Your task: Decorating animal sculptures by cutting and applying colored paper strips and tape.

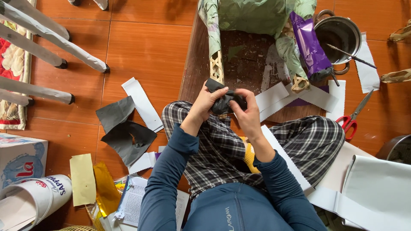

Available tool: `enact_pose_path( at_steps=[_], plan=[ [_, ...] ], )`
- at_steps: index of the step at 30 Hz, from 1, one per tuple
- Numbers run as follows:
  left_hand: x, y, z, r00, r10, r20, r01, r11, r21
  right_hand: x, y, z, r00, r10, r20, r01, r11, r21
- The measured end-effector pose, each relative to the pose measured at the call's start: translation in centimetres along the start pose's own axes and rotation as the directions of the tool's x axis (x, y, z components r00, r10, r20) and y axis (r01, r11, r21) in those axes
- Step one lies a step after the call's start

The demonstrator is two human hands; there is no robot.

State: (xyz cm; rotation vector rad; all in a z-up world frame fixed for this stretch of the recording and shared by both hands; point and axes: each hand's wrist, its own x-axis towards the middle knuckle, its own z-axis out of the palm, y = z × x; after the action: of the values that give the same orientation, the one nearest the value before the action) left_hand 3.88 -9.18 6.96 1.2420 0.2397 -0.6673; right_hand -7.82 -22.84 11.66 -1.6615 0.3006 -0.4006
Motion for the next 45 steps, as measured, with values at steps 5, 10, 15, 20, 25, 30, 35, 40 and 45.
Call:
enact_pose_path(
  at_steps=[5, 10, 15, 20, 25, 30, 35, 40, 45],
  plan=[
    [0.3, -0.4, -0.1, 1.0, 0.007, 0.003, -0.007, 1.0, -0.017, 0.0, -3.0, -1.7, 0.92, 0.263, 0.289, -0.288, 0.957, 0.047],
    [-0.1, 0.3, 0.1, 1.0, -0.01, -0.001, 0.01, 1.0, -0.005, -0.5, 3.1, -4.1, 0.923, -0.085, 0.375, -0.057, 0.935, 0.35],
    [0.3, 0.2, -0.1, 1.0, -0.006, -0.008, 0.006, 1.0, -0.007, 1.1, 1.5, -2.9, 0.953, -0.197, 0.232, 0.177, 0.979, 0.102],
    [0.0, 0.3, -0.1, 1.0, -0.024, 0.01, 0.024, 1.0, 0.003, 2.7, 1.0, -1.0, 0.934, -0.301, 0.191, 0.321, 0.944, -0.082],
    [0.2, -0.1, -0.2, 0.999, -0.037, 0.029, 0.036, 0.999, 0.022, 3.6, -1.4, 1.4, 0.985, -0.099, 0.143, 0.12, 0.982, -0.145],
    [-1.1, 1.3, -1.5, 0.986, -0.074, 0.149, 0.071, 0.997, 0.025, 4.1, -3.3, 2.1, 0.976, 0.195, 0.1, -0.174, 0.967, -0.186],
    [-1.1, 1.0, -2.9, 0.865, 0.03, 0.501, 0.062, 0.984, -0.167, 5.6, -4.0, 2.1, 0.919, 0.332, 0.214, -0.227, 0.888, -0.401],
    [0.7, -2.3, -2.6, 0.962, -0.073, 0.261, 0.128, 0.972, -0.199, 5.3, -7.1, 2.6, 0.911, 0.201, 0.359, -0.04, 0.911, -0.41],
    [-0.2, -0.5, -1.0, 0.987, -0.136, 0.081, 0.152, 0.955, -0.253, 4.7, -4.8, 0.1, 0.884, 0.168, 0.437, -0.173, 0.985, -0.029]
  ],
)
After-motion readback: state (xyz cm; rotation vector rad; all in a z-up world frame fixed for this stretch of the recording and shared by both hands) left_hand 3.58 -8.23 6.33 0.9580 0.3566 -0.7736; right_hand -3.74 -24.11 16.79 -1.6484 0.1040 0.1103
